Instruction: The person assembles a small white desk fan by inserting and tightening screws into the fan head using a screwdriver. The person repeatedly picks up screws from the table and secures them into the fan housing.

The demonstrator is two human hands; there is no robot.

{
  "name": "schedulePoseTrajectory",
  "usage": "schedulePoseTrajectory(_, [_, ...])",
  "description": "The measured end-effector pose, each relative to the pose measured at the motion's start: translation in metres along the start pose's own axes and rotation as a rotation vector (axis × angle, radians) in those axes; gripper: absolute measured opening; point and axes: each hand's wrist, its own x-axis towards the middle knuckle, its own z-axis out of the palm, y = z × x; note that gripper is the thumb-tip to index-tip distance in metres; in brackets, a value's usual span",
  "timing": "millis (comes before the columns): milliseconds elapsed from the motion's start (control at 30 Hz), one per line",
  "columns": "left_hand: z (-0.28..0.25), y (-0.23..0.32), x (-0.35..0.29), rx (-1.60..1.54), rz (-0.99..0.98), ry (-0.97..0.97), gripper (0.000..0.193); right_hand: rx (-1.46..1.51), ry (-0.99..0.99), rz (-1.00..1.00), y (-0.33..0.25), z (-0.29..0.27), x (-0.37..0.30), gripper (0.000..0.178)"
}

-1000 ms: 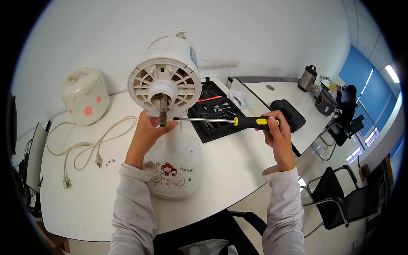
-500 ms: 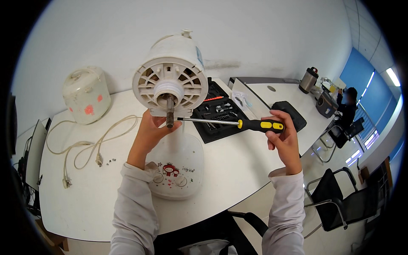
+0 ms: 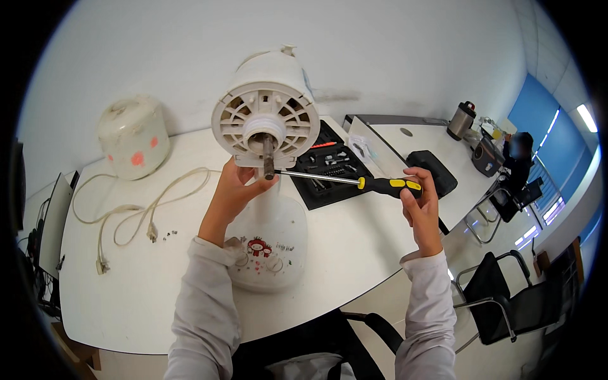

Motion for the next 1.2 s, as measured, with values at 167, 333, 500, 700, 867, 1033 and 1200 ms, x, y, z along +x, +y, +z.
schedulePoseTrajectory(167, [-0.003, 0.000, -0.002, -0.051, 0.019, -0.050, 0.070, 0.120, -0.025, 0.159, 0.008, 0.006, 0.000, 0.034])
schedulePoseTrajectory(333, [-0.015, -0.005, 0.000, -0.005, 0.045, -0.098, 0.073, 0.173, -0.015, 0.220, 0.014, 0.010, 0.001, 0.030])
schedulePoseTrajectory(500, [-0.045, 0.028, -0.013, 0.572, 0.026, -0.147, 0.058, 0.167, -0.017, 0.277, 0.020, 0.007, 0.003, 0.028])
schedulePoseTrajectory(700, [-0.118, 0.057, -0.045, 0.655, 0.083, 0.187, 0.046, 0.065, -0.021, 0.268, 0.029, 0.011, 0.003, 0.034])
schedulePoseTrajectory(867, [-0.167, 0.087, -0.097, 1.113, -0.066, 0.298, 0.035, 0.176, 0.022, 0.303, 0.047, -0.004, 0.005, 0.036])
schedulePoseTrajectory(1033, [-0.197, 0.062, -0.153, 1.136, -0.295, 0.248, 0.023, 0.304, 0.079, 0.404, 0.057, -0.010, 0.009, 0.032])
schedulePoseTrajectory(1200, [-0.197, 0.030, -0.175, 1.280, -0.137, 0.295, 0.023, 0.326, 0.111, 0.447, 0.053, -0.015, 0.011, 0.032])
